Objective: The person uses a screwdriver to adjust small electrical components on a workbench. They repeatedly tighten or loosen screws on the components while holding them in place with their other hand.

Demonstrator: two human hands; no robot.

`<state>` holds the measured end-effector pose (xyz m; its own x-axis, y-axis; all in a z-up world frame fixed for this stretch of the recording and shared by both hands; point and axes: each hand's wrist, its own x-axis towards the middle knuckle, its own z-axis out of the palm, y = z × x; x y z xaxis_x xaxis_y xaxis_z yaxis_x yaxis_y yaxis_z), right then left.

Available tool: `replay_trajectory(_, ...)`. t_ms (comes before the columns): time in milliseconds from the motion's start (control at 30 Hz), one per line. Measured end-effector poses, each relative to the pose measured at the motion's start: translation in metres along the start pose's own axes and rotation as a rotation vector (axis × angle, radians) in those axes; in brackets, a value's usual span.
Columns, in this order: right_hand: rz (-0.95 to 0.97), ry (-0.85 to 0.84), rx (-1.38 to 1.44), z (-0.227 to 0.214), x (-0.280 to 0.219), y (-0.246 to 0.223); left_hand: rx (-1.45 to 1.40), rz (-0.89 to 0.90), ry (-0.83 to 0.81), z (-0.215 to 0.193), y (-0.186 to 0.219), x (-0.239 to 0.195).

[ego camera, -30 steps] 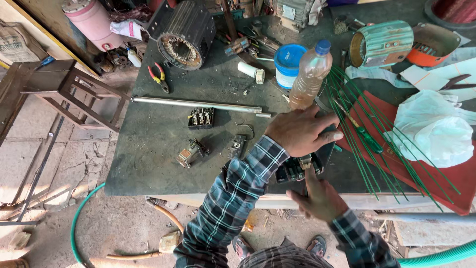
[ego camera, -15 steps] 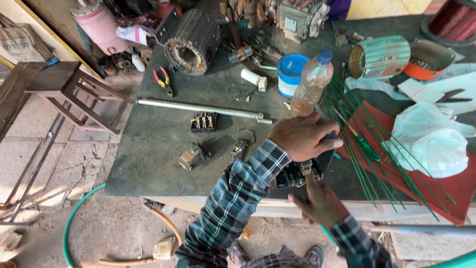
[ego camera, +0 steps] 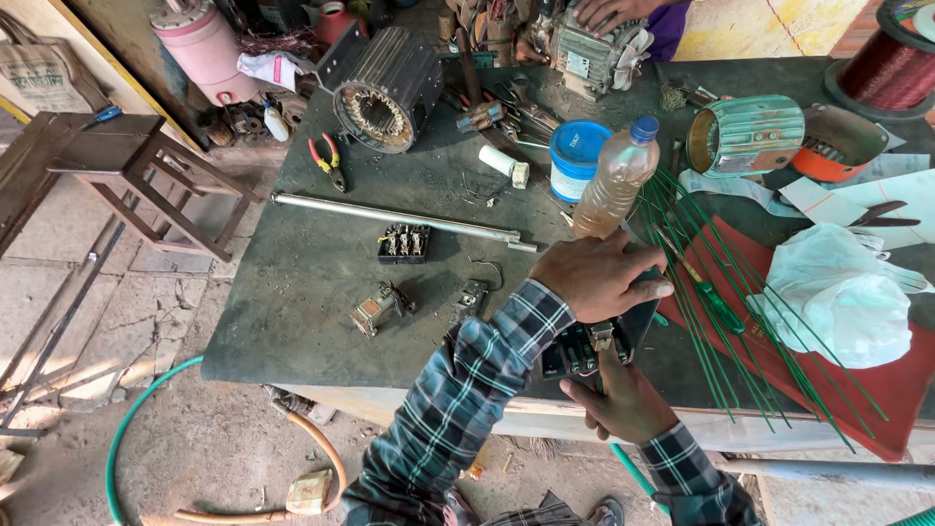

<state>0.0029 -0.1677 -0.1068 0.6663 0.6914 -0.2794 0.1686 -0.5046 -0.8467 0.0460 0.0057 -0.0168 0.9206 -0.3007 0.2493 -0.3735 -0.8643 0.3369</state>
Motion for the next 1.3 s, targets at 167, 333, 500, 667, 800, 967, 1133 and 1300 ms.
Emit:
replay_trajectory(167,-0.114,0.086,-0.050,-0.001,0.003,-0.002,0.006,0.039,0.063,-0.006,-0.001,0.003)
replay_trajectory(333,-0.165,0.071,-0.035,0.002,-0.002,0.002,-0.002,-0.019,0.021,0.000,0.001,-0.002)
replay_trajectory(500,-0.060,0.089,-0.019,-0.001,0.004,-0.006,0.009,0.017,0.048,-0.006,-0.005,0.004)
replay_trajectory(667,-0.181,0.122,-0.083,0.001,0.000,0.001,-0.001,-0.008,-0.004,0.001,-0.002,0.003)
replay_trajectory(800,-0.132,0.088,-0.009,-0.002,0.006,0.002,0.035,0.021,0.046,-0.003,-0.003,0.005)
replay_trajectory(967,-0.070,0.047,-0.068,0.000,-0.001,0.003,0.013,-0.013,-0.012,0.002,0.001,0.000)
replay_trajectory(1133,-0.080,0.046,-0.034,-0.001,0.001,-0.001,0.069,0.029,0.057,-0.001,0.000,0.003)
replay_trajectory(1300,-0.070,0.081,-0.057,-0.002,-0.001,-0.002,0.028,0.023,0.066,-0.002,-0.001,0.002)
